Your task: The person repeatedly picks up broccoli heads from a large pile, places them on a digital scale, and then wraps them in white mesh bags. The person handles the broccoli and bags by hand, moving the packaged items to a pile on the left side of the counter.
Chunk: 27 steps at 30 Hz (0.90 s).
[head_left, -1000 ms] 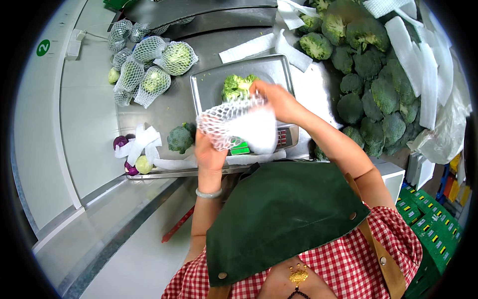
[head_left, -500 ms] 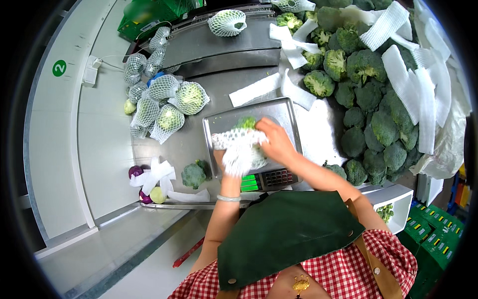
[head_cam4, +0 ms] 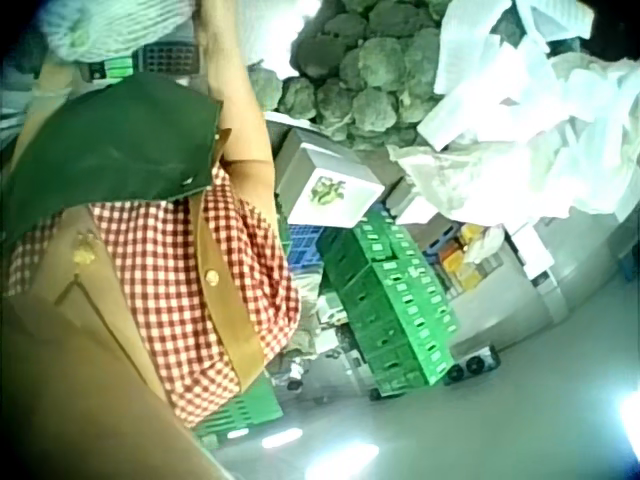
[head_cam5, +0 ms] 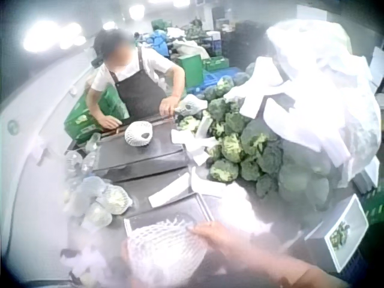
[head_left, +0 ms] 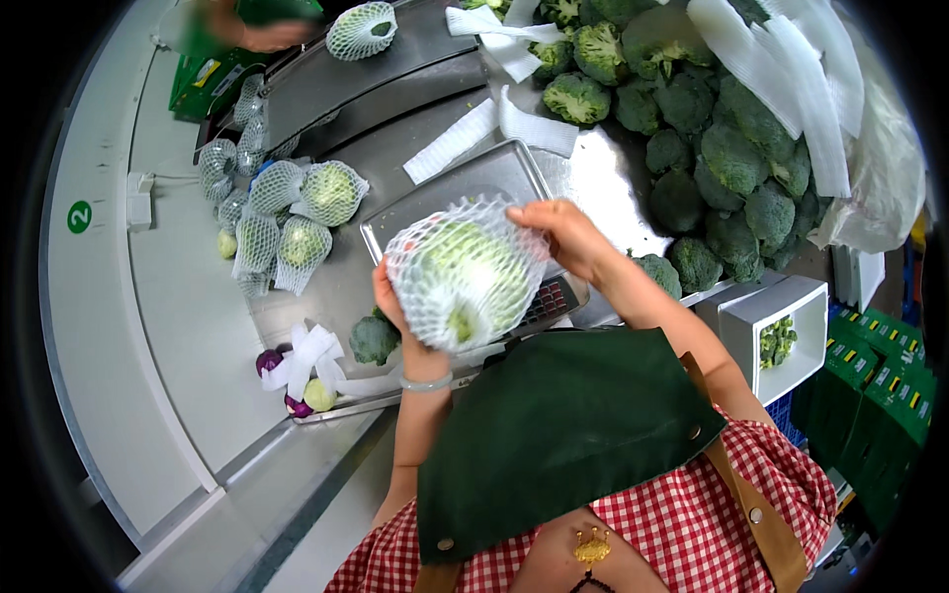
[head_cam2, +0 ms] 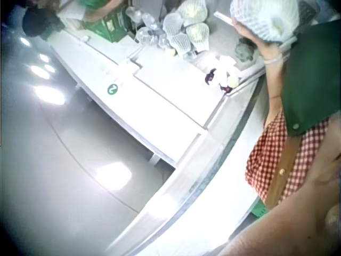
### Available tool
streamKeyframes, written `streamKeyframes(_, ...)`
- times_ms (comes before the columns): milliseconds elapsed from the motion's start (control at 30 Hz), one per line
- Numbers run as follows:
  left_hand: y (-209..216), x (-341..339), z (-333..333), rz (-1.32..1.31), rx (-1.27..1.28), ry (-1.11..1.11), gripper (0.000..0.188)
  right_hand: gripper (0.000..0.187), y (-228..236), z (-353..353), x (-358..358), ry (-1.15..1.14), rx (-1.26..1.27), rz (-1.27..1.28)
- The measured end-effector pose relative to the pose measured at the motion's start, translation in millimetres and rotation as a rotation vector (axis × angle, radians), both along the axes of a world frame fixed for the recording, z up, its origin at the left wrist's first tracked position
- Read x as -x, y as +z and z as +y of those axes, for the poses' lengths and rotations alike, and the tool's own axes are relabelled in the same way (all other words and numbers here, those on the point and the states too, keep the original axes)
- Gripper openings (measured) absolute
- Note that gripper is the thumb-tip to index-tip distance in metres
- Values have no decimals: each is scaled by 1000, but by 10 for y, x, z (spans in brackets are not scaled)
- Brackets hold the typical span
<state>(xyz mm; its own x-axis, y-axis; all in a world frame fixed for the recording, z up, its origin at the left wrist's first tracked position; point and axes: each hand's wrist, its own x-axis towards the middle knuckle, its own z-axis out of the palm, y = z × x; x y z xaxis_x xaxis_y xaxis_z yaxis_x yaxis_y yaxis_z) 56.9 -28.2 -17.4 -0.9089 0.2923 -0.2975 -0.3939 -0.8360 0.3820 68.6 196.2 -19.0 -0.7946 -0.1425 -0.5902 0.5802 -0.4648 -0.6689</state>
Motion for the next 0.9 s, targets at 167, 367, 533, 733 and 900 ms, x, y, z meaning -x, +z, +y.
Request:
streamKeyframes(167,-47,152,35,45,214,-55,65,58,145,-353,-515,-129,1036,-51)
streamKeyframes(367,13,648,166,193,656,-113,54,66,445,49,111,14,201,396)
streamKeyframes(533,-189,568,-80,3,277,-361,78,69,523,130,657,341,-703,500)
streamKeyframes(733,-11,821,116,-278,256,-238,78,25,162,182,904,90,-342,622)
streamKeyframes(900,-278,969,120,-237,74,-238,76,21,80,349,1073,-277,155,352)
